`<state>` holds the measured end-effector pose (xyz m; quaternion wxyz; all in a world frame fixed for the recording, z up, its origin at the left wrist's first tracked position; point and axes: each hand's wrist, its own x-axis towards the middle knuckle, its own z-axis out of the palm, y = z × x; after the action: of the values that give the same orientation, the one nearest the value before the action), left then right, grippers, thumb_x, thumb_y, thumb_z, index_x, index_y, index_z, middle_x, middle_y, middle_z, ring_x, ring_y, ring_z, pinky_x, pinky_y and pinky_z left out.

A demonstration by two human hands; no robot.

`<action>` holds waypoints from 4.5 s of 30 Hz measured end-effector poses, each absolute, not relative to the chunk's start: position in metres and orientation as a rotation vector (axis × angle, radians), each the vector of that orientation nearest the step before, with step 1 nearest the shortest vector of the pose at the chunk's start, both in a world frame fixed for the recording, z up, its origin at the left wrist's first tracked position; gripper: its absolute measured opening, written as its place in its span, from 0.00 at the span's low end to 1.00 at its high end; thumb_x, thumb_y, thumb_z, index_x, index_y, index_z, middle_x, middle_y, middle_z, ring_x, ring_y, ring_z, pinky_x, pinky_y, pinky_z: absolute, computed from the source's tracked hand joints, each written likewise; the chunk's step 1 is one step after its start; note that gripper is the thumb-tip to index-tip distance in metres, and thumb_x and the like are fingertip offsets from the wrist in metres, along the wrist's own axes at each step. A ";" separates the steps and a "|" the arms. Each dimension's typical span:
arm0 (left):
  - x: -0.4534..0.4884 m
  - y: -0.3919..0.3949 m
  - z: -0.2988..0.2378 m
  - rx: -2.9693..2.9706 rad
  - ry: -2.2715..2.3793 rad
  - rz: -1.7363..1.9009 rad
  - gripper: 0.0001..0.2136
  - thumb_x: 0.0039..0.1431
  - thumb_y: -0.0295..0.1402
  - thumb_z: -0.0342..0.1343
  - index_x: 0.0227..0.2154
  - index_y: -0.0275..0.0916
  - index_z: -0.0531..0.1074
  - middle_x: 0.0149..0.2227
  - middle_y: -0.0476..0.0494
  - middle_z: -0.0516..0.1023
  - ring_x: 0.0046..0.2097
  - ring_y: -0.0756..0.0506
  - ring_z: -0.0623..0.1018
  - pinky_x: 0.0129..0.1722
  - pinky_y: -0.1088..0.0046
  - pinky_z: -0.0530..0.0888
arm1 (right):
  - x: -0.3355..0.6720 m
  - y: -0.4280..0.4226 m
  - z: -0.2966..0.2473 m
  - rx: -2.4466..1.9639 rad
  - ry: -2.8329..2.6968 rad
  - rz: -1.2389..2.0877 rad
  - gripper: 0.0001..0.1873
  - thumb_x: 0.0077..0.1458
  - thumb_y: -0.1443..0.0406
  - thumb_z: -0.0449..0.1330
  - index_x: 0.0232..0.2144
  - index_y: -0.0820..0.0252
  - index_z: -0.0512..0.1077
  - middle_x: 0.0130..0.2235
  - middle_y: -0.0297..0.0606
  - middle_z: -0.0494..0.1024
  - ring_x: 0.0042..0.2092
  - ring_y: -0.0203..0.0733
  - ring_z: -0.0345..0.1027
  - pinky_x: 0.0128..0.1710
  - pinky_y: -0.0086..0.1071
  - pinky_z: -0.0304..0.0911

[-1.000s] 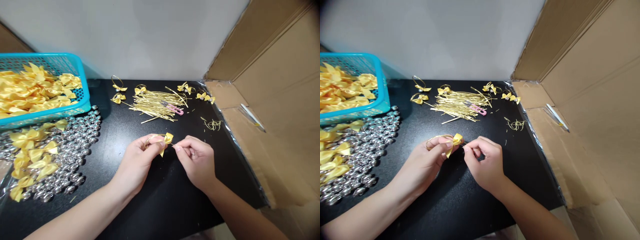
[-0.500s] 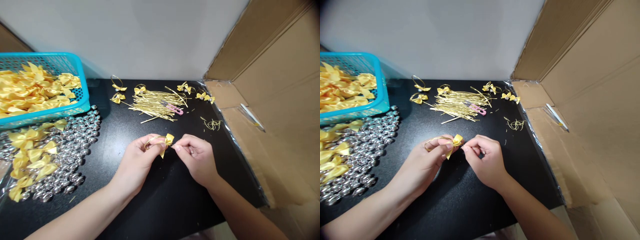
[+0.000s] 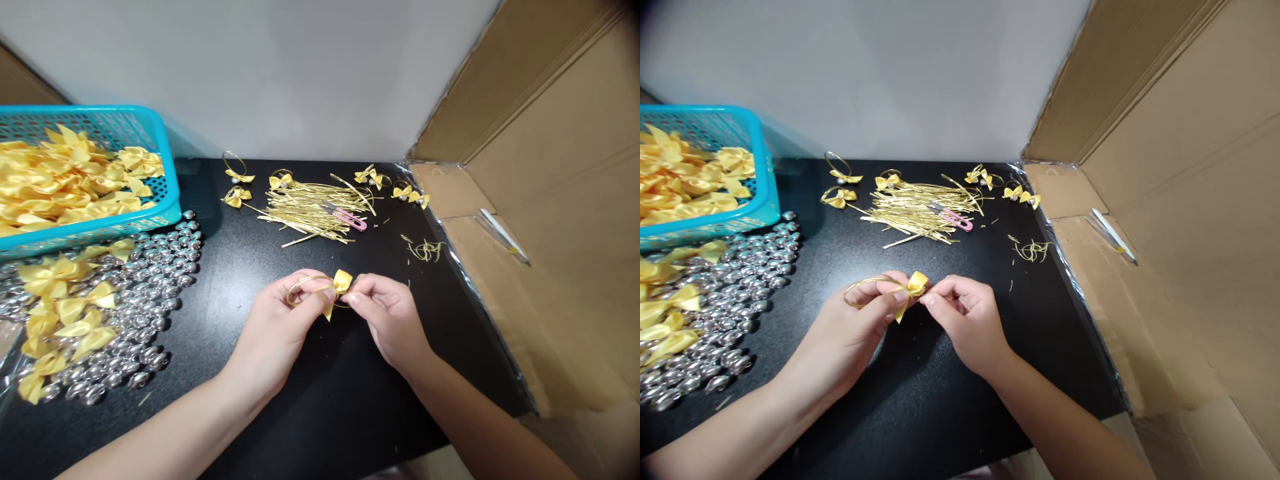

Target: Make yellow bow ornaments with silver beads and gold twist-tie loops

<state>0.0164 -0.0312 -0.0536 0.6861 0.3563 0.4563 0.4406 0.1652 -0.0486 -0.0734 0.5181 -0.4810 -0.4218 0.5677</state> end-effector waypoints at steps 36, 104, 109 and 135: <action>0.031 -0.035 -0.049 0.388 0.840 0.991 0.05 0.43 0.29 0.69 0.19 0.34 0.79 0.26 0.49 0.81 0.32 0.53 0.80 0.35 0.88 0.76 | 0.152 -0.057 -0.056 -1.233 -1.217 0.797 0.12 0.48 0.73 0.57 0.16 0.62 0.64 0.18 0.25 0.57 0.21 0.26 0.52 0.20 0.22 0.51; 0.025 -0.035 -0.049 0.558 0.806 0.979 0.02 0.50 0.29 0.64 0.26 0.38 0.81 0.35 0.46 0.80 0.39 0.48 0.78 0.41 0.77 0.74 | 0.172 -0.043 -0.069 -0.959 -1.039 1.464 0.05 0.53 0.66 0.62 0.26 0.60 0.74 0.28 0.33 0.73 0.33 0.34 0.66 0.35 0.30 0.62; 0.024 -0.037 -0.053 0.574 0.801 1.027 0.02 0.51 0.28 0.65 0.26 0.40 0.81 0.34 0.48 0.78 0.37 0.51 0.76 0.40 0.79 0.73 | 0.164 -0.046 -0.070 -0.915 -0.831 1.578 0.04 0.50 0.66 0.64 0.24 0.59 0.74 0.26 0.31 0.72 0.30 0.31 0.63 0.34 0.28 0.61; 0.015 -0.030 -0.046 1.038 1.160 1.064 0.04 0.46 0.27 0.68 0.26 0.41 0.79 0.24 0.52 0.80 0.25 0.54 0.76 0.26 0.84 0.72 | 0.165 -0.049 -0.068 -1.189 -0.831 1.424 0.08 0.47 0.67 0.63 0.19 0.60 0.72 0.21 0.29 0.67 0.26 0.31 0.56 0.28 0.29 0.51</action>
<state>0.0146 -0.0297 -0.0460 0.5877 0.4454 0.4978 0.4565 0.1653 -0.0486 -0.0683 0.5263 -0.4974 -0.3475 0.5957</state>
